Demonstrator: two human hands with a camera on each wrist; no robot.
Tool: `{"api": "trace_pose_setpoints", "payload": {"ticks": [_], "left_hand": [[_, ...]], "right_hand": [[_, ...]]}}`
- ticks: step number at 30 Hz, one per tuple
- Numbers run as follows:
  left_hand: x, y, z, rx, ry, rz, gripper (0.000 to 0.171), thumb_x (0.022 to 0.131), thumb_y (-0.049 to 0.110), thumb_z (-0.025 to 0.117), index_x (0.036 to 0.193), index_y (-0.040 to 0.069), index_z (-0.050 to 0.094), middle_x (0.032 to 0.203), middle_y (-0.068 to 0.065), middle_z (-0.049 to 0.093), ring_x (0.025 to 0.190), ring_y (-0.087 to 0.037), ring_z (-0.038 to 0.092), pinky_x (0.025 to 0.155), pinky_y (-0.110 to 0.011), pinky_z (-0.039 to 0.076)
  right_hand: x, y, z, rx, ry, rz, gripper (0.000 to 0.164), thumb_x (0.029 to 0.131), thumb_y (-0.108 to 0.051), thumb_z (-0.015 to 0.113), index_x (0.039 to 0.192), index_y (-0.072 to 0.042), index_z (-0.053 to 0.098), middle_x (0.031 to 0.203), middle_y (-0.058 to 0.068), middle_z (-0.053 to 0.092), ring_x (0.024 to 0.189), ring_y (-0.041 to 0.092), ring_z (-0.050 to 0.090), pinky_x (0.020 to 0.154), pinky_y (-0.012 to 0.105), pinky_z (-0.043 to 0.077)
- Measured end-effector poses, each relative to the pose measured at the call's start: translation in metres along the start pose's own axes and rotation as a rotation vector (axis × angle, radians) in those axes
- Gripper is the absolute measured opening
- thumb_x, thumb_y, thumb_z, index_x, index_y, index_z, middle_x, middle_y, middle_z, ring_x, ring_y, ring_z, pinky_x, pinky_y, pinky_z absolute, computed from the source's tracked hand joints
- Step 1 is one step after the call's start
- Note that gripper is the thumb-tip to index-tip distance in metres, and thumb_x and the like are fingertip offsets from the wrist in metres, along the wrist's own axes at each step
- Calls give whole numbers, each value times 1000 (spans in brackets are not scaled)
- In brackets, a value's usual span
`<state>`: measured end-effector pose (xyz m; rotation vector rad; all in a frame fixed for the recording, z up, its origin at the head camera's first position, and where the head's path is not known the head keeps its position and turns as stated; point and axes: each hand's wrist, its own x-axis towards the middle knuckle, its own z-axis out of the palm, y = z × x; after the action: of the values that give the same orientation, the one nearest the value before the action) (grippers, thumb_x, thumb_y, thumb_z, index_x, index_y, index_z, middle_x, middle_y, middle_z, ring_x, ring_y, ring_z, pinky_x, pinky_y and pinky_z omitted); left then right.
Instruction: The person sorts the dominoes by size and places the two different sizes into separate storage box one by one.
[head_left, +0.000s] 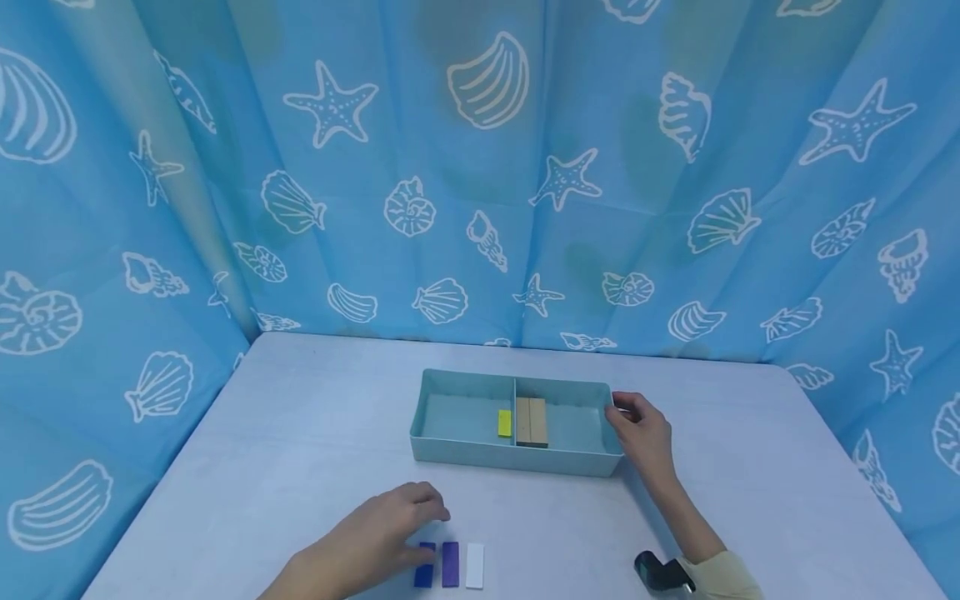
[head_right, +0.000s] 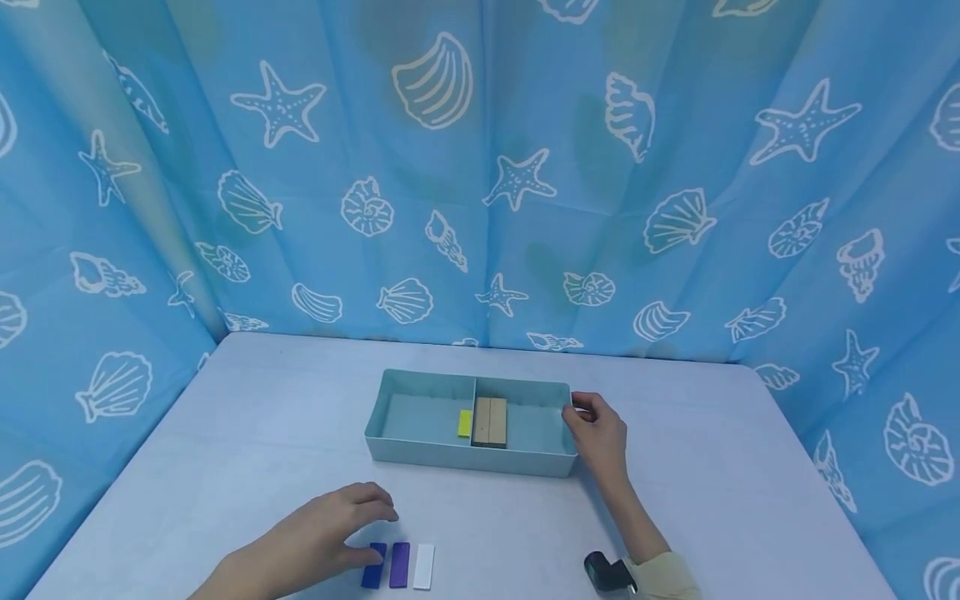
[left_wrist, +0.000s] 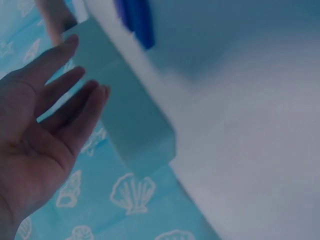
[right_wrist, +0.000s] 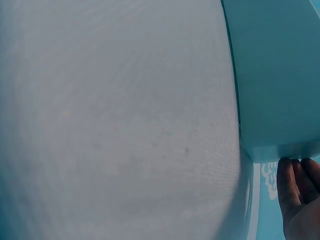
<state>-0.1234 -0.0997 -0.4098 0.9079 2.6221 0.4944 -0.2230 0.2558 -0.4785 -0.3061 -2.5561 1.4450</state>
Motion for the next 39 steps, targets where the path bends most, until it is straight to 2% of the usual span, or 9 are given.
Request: {"api": "trace_pose_setpoints", "payload": {"ticks": [4,6,11,16,28,32,35,38,39], "left_hand": [[-3,-2,13,14,-33,-43,38,76,31,75,112,24,64,114,7,55,100,-8,55,82,-32,52],[-4,-4,18,13,-33,-42,38,77,32,75,112,24,64,115,7,55,101,-9,54,82,-34,52],[-7,-10,29,27,8,51,37,77,29,75,111,21,64,113,6,57,104,-10,54,82,-30,51],[-8,-14,39,21,31,112,34,77,24,75,110,17,65,109,7,57,101,-9,53,80,-26,50],[-11,-14,47,55,52,104,36,77,26,76,110,17,65,108,7,56,98,-7,52,77,-23,50],[-13,-15,48,79,52,71,39,76,34,75,110,17,65,106,5,56,97,-9,51,75,-23,51],[-14,-15,51,81,45,46,41,76,39,74,109,16,65,103,5,56,96,-10,52,73,-24,51],[-15,-16,53,82,50,39,39,77,38,73,108,16,64,103,5,56,96,-10,52,74,-24,51],[-15,-16,54,78,53,37,38,78,37,73,108,16,64,103,5,56,97,-11,52,75,-25,51]], "right_hand": [[1,2,1,1,-5,-10,39,92,-28,54,124,-4,54,122,15,56,105,28,55,87,41,48],[7,12,3,-20,20,-28,40,92,-32,55,122,-7,56,121,13,58,102,26,56,84,37,50],[25,47,13,-70,76,-56,39,90,-42,54,119,-16,58,116,3,60,98,19,58,79,33,52],[31,62,17,-56,85,-50,39,90,-44,54,120,-18,58,116,0,60,98,17,57,82,38,51],[22,50,14,-65,86,-93,41,90,-41,54,120,-13,59,116,5,61,98,21,59,80,38,52],[13,32,10,-44,68,-83,42,91,-39,54,120,-10,58,117,9,60,100,24,58,82,39,51],[2,12,6,-31,65,-64,40,90,-36,55,119,-8,58,117,10,60,100,25,58,79,35,52],[-2,2,3,-14,42,-49,42,91,-34,55,121,-4,56,120,16,57,104,30,56,81,38,51],[-2,3,4,-27,54,-47,41,91,-35,54,120,-6,57,119,13,59,102,28,57,79,34,52]]}}
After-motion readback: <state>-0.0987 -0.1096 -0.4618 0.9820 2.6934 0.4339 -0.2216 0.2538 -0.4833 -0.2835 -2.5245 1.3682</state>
